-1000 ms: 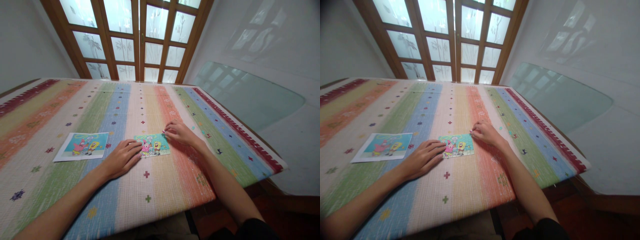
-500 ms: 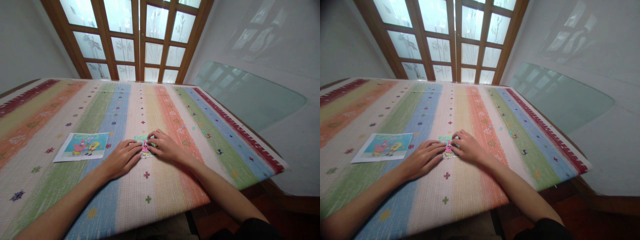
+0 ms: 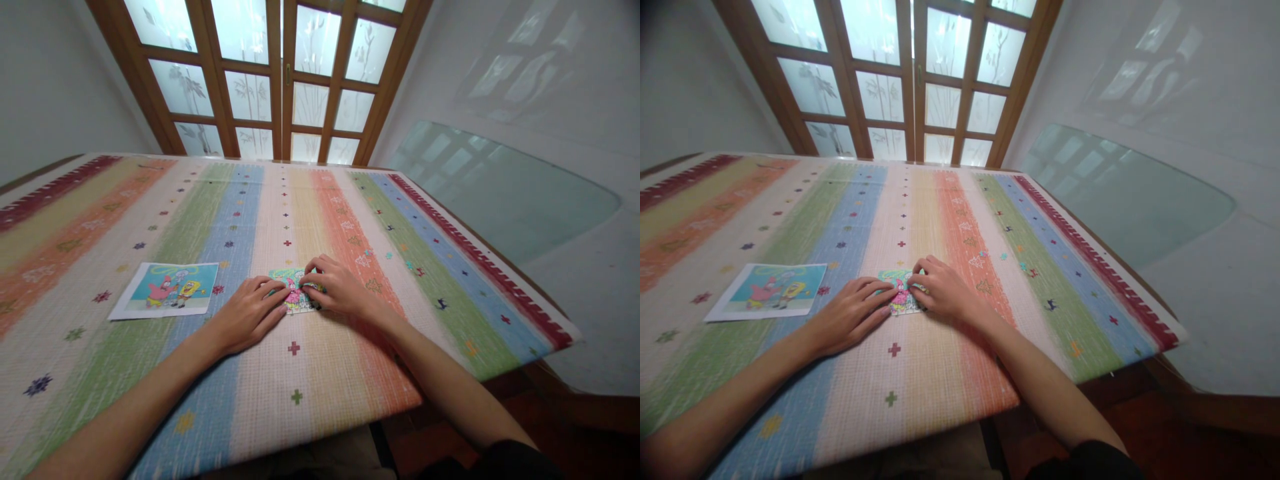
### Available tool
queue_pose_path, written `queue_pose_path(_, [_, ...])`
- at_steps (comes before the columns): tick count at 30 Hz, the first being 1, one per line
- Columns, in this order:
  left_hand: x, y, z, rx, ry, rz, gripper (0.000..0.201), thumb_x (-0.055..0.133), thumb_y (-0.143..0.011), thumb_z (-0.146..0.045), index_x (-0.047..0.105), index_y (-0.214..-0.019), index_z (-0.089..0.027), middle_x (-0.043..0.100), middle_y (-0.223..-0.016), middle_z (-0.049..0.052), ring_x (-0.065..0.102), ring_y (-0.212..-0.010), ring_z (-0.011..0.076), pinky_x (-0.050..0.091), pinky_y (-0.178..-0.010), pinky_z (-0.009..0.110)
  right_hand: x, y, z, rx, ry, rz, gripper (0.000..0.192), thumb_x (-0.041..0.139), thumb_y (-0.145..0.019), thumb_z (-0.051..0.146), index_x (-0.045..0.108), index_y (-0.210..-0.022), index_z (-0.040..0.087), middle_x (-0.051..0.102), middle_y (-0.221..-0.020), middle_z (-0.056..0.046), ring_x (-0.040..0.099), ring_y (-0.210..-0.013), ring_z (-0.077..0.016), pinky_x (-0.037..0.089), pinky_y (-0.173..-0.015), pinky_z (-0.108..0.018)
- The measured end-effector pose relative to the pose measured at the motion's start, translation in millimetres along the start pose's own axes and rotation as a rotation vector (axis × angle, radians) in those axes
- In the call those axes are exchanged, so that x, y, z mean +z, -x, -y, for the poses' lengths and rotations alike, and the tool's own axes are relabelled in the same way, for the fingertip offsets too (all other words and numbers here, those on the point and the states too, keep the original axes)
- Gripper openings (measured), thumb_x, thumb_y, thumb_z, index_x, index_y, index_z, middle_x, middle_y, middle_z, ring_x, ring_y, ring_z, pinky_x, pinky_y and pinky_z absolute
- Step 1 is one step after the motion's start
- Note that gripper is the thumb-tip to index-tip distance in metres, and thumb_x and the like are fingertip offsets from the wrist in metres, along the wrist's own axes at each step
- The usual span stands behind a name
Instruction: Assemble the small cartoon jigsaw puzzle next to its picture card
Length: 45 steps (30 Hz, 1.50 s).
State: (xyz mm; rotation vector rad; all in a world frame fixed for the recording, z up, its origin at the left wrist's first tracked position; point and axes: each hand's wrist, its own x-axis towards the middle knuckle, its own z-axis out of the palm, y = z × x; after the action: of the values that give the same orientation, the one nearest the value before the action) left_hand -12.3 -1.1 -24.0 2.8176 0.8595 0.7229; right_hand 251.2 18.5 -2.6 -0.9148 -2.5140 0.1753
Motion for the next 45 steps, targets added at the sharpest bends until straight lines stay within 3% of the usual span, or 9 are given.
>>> queue_pose_path(8, [-0.2, -1, -3, 0.011, -0.048, 0.012, 0.039, 0.040, -0.109, -0.036, 0.064, -0.133, -0.017, 0.067, -0.127, 0.012, 0.055, -0.117, 0.0288, 0.047, -0.101, 0.047, 4, 1, 4, -0.035, 0.009, 0.041, 0.022, 0.054, -0.099, 0.016, 0.075, -0.104, 0.020, 0.065, -0.106, -0.012, 0.057, -0.096, -0.0226, 0.048, -0.084, -0.036])
queue_pose_path(20, [1.4, 0, -2, -0.008, -0.007, 0.000, 0.038, 0.043, -0.107, -0.037, 0.064, -0.135, -0.021, 0.066, -0.132, 0.012, 0.053, -0.123, 0.0305, 0.045, -0.106, 0.051, 9, -1, 7, -0.096, 0.084, 0.081, 0.025, 0.052, -0.094, 0.007, 0.072, -0.101, 0.019, 0.071, -0.111, -0.012, 0.053, -0.093, -0.0254, 0.046, -0.085, -0.041])
queue_pose_path(29, [-0.9, -1, -2, -0.068, 0.063, 0.004, 0.039, 0.044, -0.108, -0.038, 0.063, -0.136, -0.020, 0.070, -0.130, 0.010, 0.057, -0.121, 0.0287, 0.045, -0.104, 0.050, 9, 2, 0, -0.031, -0.030, 0.068, 0.033, 0.047, -0.093, 0.004, 0.070, -0.111, 0.021, 0.074, -0.107, -0.010, 0.053, -0.091, -0.0255, 0.047, -0.086, -0.041])
queue_pose_path(40, [2.7, -1, -4, -0.036, 0.026, -0.024, 0.036, 0.044, -0.107, -0.038, 0.065, -0.131, -0.022, 0.067, -0.128, 0.011, 0.055, -0.120, 0.0292, 0.045, -0.102, 0.049, 9, 1, 0, -0.029, -0.092, 0.061, 0.036, 0.047, -0.088, -0.001, 0.069, -0.106, 0.020, 0.071, -0.114, -0.011, 0.053, -0.098, -0.0247, 0.047, -0.092, -0.041])
queue_pose_path(45, [-0.5, -1, -4, -0.061, 0.042, -0.027, 0.033, 0.046, -0.106, -0.037, 0.062, -0.131, -0.021, 0.069, -0.125, 0.010, 0.058, -0.118, 0.0287, 0.045, -0.103, 0.049, 10, 1, 0, 0.041, -0.130, 0.047, 0.039, 0.042, -0.086, -0.002, 0.065, -0.108, 0.019, 0.071, -0.103, -0.009, 0.054, -0.095, -0.0234, 0.047, -0.088, -0.038])
